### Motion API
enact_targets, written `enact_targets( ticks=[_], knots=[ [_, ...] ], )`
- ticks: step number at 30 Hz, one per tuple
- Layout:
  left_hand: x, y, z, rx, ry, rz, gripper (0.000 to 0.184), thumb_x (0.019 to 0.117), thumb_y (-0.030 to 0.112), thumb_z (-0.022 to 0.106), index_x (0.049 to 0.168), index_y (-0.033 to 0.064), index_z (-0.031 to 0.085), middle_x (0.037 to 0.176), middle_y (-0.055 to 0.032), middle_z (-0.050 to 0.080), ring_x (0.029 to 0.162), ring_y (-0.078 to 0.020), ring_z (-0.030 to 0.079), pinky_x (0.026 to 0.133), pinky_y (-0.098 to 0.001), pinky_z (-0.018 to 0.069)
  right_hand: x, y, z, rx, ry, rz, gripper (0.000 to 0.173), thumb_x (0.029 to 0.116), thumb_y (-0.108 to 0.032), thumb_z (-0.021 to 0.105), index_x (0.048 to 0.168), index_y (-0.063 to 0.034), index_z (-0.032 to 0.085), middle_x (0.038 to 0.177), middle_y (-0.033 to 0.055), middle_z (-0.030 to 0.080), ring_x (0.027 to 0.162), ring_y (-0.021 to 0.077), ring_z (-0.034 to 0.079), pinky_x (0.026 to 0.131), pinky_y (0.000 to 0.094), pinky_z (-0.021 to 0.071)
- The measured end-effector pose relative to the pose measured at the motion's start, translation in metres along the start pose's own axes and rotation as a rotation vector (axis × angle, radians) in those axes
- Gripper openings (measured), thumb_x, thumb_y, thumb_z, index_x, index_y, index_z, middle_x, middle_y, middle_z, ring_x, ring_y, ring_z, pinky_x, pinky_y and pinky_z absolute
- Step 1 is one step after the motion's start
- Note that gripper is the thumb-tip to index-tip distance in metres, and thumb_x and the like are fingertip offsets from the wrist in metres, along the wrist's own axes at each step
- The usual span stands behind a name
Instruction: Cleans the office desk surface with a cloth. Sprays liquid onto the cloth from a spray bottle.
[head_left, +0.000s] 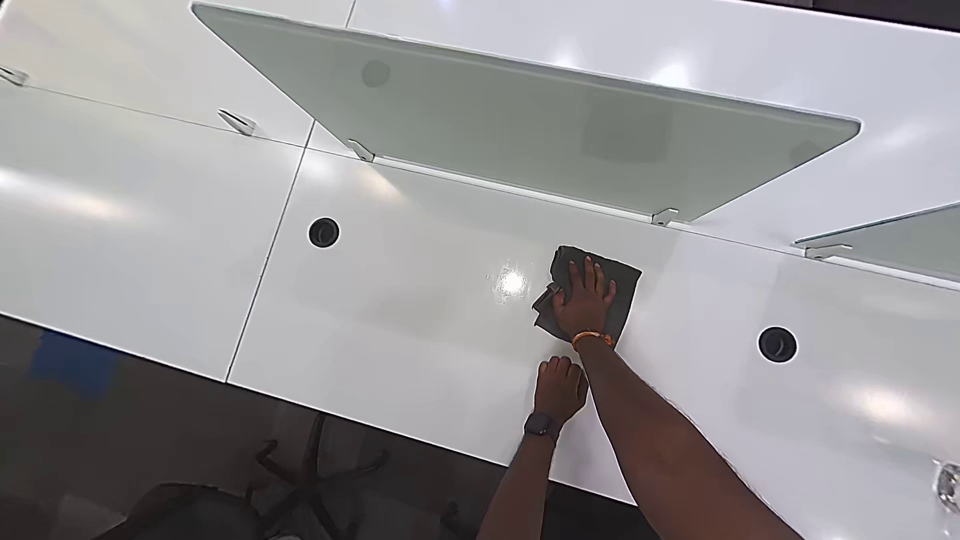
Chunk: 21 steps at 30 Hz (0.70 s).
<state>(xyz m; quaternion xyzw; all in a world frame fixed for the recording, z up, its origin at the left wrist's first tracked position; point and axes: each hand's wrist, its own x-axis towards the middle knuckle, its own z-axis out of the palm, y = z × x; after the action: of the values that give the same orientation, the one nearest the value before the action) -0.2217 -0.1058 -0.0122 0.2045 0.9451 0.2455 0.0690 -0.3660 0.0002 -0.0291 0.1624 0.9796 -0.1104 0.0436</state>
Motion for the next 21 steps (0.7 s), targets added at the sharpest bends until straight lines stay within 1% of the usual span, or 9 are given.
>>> enact_targets(
  ticks=[2,6,9,11,14,16,18,21],
  knots=[
    [0.022,-0.003,-0.005,0.005,-0.087,0.032,0.029,0.0963,0.028,0.056,0.095,0.0053,0.074,0.097,-0.0141,0.071,0.096,-0.0336,0.068,0.08,-0.0495,0.0535,0.013,-0.002,-0.001,0.007,0.008,0.006,0.07,0.0904,-0.051,0.052,0.156,-0.03,0.042,0.169,0.0031,0.026,0.158,0.0291,0.017,0.121,0.068,0.0096],
    [0.041,-0.013,-0.002,0.064,-0.157,0.056,0.032,0.0996,0.031,0.051,0.1,0.0076,0.073,0.101,-0.0127,0.072,0.098,-0.032,0.068,0.082,-0.0477,0.0542,0.045,-0.009,-0.001,0.022,0.038,0.034,0.067,0.0901,-0.052,0.051,0.153,-0.0288,0.045,0.167,0.005,0.029,0.156,0.0305,0.021,0.119,0.0698,0.0123],
    [0.042,-0.01,-0.001,0.085,-0.087,0.035,0.03,0.0973,0.031,0.054,0.094,0.0085,0.074,0.096,-0.012,0.073,0.094,-0.0315,0.07,0.078,-0.0469,0.0553,0.066,-0.015,-0.002,0.052,0.063,0.058,0.066,0.0908,-0.052,0.049,0.152,-0.0267,0.047,0.167,0.0064,0.03,0.156,0.0328,0.022,0.118,0.0711,0.0126],
    [0.043,-0.006,-0.006,0.069,-0.081,0.026,0.028,0.0957,0.029,0.056,0.094,0.0077,0.074,0.096,-0.0123,0.073,0.094,-0.0318,0.07,0.079,-0.0473,0.0556,0.083,-0.017,-0.004,0.074,0.077,0.079,0.067,0.0908,-0.054,0.049,0.152,-0.0259,0.048,0.167,0.0075,0.031,0.155,0.0344,0.023,0.118,0.0718,0.0128],
    [0.048,-0.003,-0.015,0.064,-0.062,0.028,0.027,0.0932,0.026,0.057,0.089,0.0055,0.073,0.092,-0.0131,0.072,0.091,-0.0321,0.071,0.077,-0.0474,0.056,0.107,-0.024,-0.003,0.098,0.094,0.112,0.067,0.0896,-0.054,0.05,0.151,-0.0276,0.049,0.166,0.0058,0.033,0.156,0.0326,0.023,0.119,0.07,0.0117],
    [0.049,0.0,-0.017,0.075,-0.049,0.028,0.028,0.0926,0.026,0.055,0.087,0.0051,0.073,0.09,-0.0131,0.072,0.09,-0.032,0.071,0.076,-0.0473,0.0564,0.117,-0.026,-0.005,0.104,0.078,0.122,0.067,0.09,-0.054,0.05,0.152,-0.0275,0.048,0.166,0.0062,0.032,0.156,0.0328,0.022,0.119,0.0706,0.0106],
    [0.05,0.0,-0.018,0.087,-0.044,0.028,0.028,0.0921,0.026,0.056,0.087,0.0047,0.074,0.091,-0.0134,0.073,0.09,-0.0325,0.072,0.077,-0.0481,0.0566,0.125,-0.029,-0.007,0.116,0.059,0.107,0.068,0.0913,-0.053,0.05,0.153,-0.0247,0.046,0.167,0.0079,0.03,0.157,0.0332,0.018,0.119,0.0724,0.0091],
    [0.051,0.001,-0.015,0.097,-0.036,0.016,0.028,0.0913,0.025,0.055,0.087,0.0056,0.074,0.093,-0.0134,0.073,0.092,-0.0327,0.072,0.077,-0.0484,0.0567,0.139,-0.032,-0.009,0.137,0.056,0.114,0.065,0.0897,-0.054,0.051,0.149,-0.0271,0.053,0.162,0.006,0.039,0.156,0.03,0.022,0.12,0.0701,0.0078]
  ],
)
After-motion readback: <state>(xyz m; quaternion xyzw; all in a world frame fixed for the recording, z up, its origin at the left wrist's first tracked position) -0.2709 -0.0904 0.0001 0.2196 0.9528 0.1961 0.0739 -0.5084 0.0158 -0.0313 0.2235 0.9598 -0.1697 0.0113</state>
